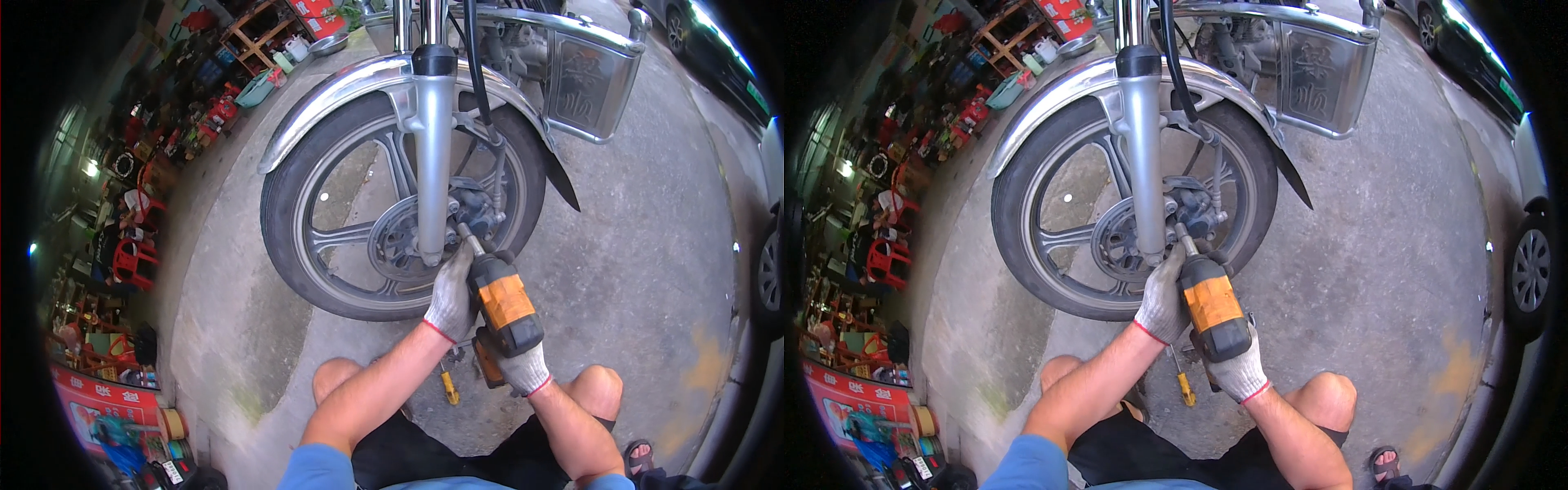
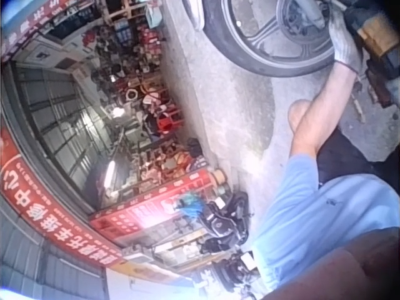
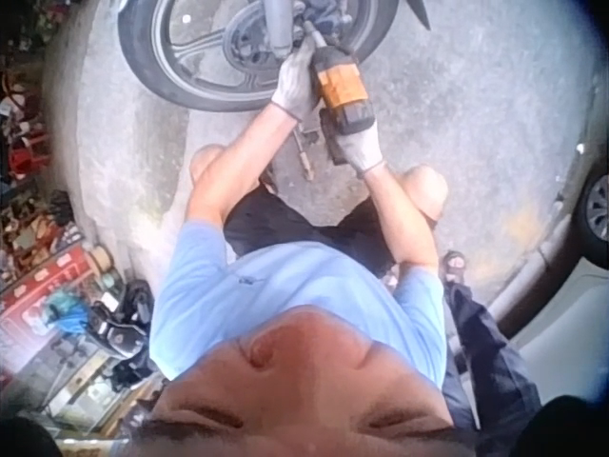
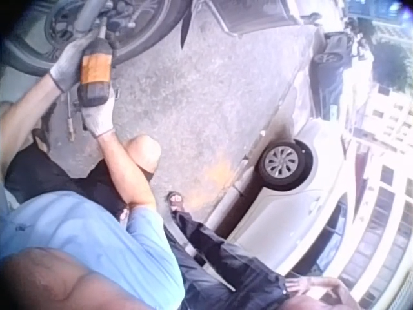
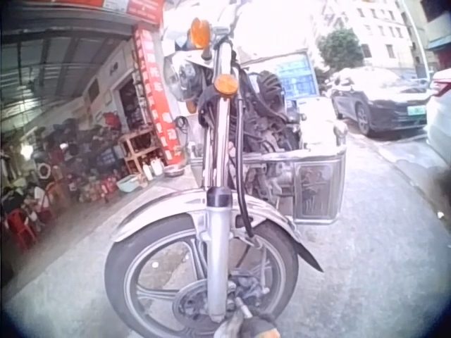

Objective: The person uses a screwdriver and an impact driver to remove bolts from the front brake caliper of a motorcycle, then removes the caliper assembly by hand to inspect it.

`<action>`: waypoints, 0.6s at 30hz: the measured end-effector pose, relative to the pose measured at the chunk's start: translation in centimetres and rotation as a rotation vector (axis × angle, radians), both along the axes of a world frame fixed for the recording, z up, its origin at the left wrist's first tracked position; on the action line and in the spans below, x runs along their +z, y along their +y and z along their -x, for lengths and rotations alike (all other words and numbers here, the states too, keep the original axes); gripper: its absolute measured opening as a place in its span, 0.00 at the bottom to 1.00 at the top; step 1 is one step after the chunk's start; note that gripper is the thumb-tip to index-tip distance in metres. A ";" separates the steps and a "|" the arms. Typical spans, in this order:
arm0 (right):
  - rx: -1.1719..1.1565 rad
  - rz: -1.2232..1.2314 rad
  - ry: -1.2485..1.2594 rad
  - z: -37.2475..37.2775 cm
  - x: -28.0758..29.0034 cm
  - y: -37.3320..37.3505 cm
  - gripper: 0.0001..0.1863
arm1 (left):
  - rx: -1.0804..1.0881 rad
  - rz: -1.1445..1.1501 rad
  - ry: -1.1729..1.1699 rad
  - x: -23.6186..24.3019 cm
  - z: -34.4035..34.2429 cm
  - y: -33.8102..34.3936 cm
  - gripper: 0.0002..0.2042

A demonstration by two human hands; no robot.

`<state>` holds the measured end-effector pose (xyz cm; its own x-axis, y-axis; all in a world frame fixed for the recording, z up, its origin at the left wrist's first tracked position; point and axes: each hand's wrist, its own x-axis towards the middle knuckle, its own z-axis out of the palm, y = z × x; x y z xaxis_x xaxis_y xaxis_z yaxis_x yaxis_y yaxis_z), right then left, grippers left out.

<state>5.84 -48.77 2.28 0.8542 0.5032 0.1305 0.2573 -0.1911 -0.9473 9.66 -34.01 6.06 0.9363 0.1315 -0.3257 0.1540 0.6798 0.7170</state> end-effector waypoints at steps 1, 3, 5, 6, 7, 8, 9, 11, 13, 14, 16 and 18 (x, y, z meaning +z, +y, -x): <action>-0.015 0.133 -0.100 -0.4 0.6 0.2 0.20 | 0.027 -0.008 0.005 0.0 -0.2 0.0 0.20; -0.011 0.099 -0.027 -0.8 0.9 0.4 0.20 | 0.037 -0.020 0.019 0.5 -0.5 0.0 0.20; -0.037 -0.034 0.030 -1.1 1.0 0.9 0.20 | 0.049 -0.034 0.021 0.6 -0.9 0.2 0.21; -0.032 -0.008 0.040 -1.2 1.1 1.1 0.21 | 0.046 -0.016 0.047 0.7 -1.0 0.4 0.23; -0.038 -0.009 0.041 -1.4 1.2 1.3 0.21 | 0.041 -0.017 0.049 0.9 -1.2 0.4 0.23; -0.034 -0.055 0.075 -1.6 1.3 1.5 0.21 | 0.049 -0.017 0.042 1.2 -1.4 0.5 0.23; -0.031 -0.101 0.108 -1.7 1.2 1.7 0.22 | 0.057 -0.017 0.035 1.3 -1.5 0.5 0.24; -0.064 -0.139 -0.022 -1.6 0.6 2.2 0.20 | 0.075 -0.041 0.027 1.0 -1.8 0.6 0.25; -0.082 -0.181 0.082 -1.6 0.5 2.7 0.23 | 0.045 -0.029 0.017 0.2 -2.0 1.2 0.26; -0.083 -0.183 0.083 -1.7 0.6 2.6 0.23 | 0.043 -0.031 0.017 0.2 -2.1 1.2 0.26; -0.041 -0.125 0.065 -2.0 0.8 2.5 0.24 | 0.030 -0.025 0.022 0.3 -2.2 1.3 0.26; -0.053 -0.103 -0.008 -2.1 0.4 2.5 0.24 | 0.027 -0.035 0.026 0.4 -2.3 1.2 0.26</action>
<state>7.91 -46.25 2.65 0.8781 0.4407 0.1863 0.2570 -0.1060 -0.9606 11.95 -32.82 6.43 0.9235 0.1688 -0.3445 0.1544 0.6584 0.7366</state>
